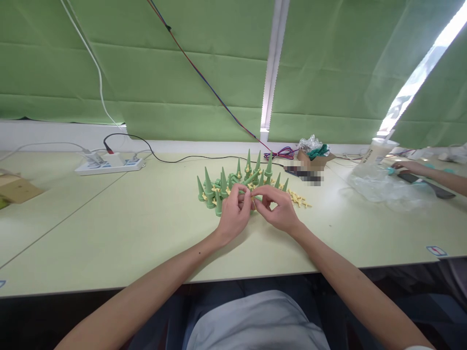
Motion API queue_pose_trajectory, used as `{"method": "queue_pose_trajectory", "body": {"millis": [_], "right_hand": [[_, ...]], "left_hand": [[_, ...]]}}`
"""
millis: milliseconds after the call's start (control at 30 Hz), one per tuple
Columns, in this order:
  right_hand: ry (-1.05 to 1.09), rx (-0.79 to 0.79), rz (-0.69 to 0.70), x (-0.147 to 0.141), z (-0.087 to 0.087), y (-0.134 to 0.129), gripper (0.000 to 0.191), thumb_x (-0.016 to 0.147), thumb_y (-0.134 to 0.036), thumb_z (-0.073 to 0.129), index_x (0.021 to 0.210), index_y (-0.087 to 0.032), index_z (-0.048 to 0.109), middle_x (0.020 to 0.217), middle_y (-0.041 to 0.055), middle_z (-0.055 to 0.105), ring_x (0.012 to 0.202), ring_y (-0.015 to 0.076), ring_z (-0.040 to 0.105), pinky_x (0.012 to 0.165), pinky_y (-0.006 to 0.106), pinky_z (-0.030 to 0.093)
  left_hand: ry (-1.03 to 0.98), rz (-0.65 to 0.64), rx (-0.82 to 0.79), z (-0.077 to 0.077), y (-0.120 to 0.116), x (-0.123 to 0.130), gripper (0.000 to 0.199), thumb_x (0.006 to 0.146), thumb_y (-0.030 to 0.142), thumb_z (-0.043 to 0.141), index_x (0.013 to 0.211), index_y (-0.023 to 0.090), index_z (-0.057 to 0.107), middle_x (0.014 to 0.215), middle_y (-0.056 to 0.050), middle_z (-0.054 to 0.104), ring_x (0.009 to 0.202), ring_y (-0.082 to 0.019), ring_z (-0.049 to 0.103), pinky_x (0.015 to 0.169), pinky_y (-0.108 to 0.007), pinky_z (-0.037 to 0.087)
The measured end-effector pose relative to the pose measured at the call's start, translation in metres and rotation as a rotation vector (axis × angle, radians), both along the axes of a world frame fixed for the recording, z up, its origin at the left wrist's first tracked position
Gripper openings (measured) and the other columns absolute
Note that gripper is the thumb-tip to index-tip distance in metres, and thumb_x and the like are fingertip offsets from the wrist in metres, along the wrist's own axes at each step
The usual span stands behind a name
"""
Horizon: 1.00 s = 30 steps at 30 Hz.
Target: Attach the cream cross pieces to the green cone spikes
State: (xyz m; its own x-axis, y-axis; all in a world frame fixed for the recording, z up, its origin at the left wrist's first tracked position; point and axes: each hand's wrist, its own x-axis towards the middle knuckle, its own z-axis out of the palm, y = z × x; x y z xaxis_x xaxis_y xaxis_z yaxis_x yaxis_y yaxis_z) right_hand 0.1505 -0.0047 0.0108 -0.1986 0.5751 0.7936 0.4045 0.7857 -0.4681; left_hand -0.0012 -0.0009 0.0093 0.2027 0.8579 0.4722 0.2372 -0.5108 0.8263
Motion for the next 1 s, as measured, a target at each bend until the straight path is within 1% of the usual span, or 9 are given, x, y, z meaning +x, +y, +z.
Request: {"method": "queue_pose_trajectory", "body": {"millis": [167,500,800,1000], "right_hand": [[-0.001,-0.016,0.005,-0.0001,0.0009,-0.0013,0.012,0.086,-0.017,0.057,0.094,-0.021,0.064,0.087,0.0034,0.065,0.050,0.0073,0.046,0.049,0.023,0.045],[-0.018,-0.054,0.014,0.0005,-0.0021,0.0018,0.009,0.089,-0.022,0.058,0.098,-0.021,0.061,0.091,0.0038,0.062,0.052,0.0072,0.047,0.052,0.024,0.045],[-0.021,-0.104,0.024,0.0014,-0.0032,0.0032,0.009,0.093,-0.025,0.053,0.098,-0.021,0.059,0.095,0.0052,0.061,0.054,0.0077,0.048,0.052,0.023,0.044],[-0.033,-0.101,0.008,0.0020,-0.0033,0.0037,0.009,0.093,-0.026,0.053,0.097,-0.021,0.059,0.091,0.0043,0.061,0.054,0.0082,0.046,0.053,0.024,0.043]], "left_hand": [[0.002,0.002,-0.014,0.0007,-0.0007,-0.0004,0.020,0.097,0.041,0.040,0.089,0.022,0.040,0.052,0.008,0.048,0.038,-0.007,0.039,0.043,-0.020,0.028],[0.019,-0.007,-0.020,0.0009,-0.0004,-0.0012,0.019,0.096,0.040,0.040,0.089,0.023,0.040,0.051,0.008,0.045,0.039,-0.008,0.040,0.043,-0.021,0.027],[-0.009,-0.035,-0.029,0.0024,-0.0007,-0.0007,0.021,0.095,0.042,0.042,0.089,0.021,0.042,0.061,0.005,0.056,0.042,-0.007,0.045,0.044,-0.021,0.033],[-0.019,-0.004,0.023,0.0011,0.0009,0.0007,0.021,0.095,0.040,0.044,0.087,0.021,0.046,0.068,0.002,0.056,0.053,-0.009,0.052,0.047,-0.021,0.035]]}}
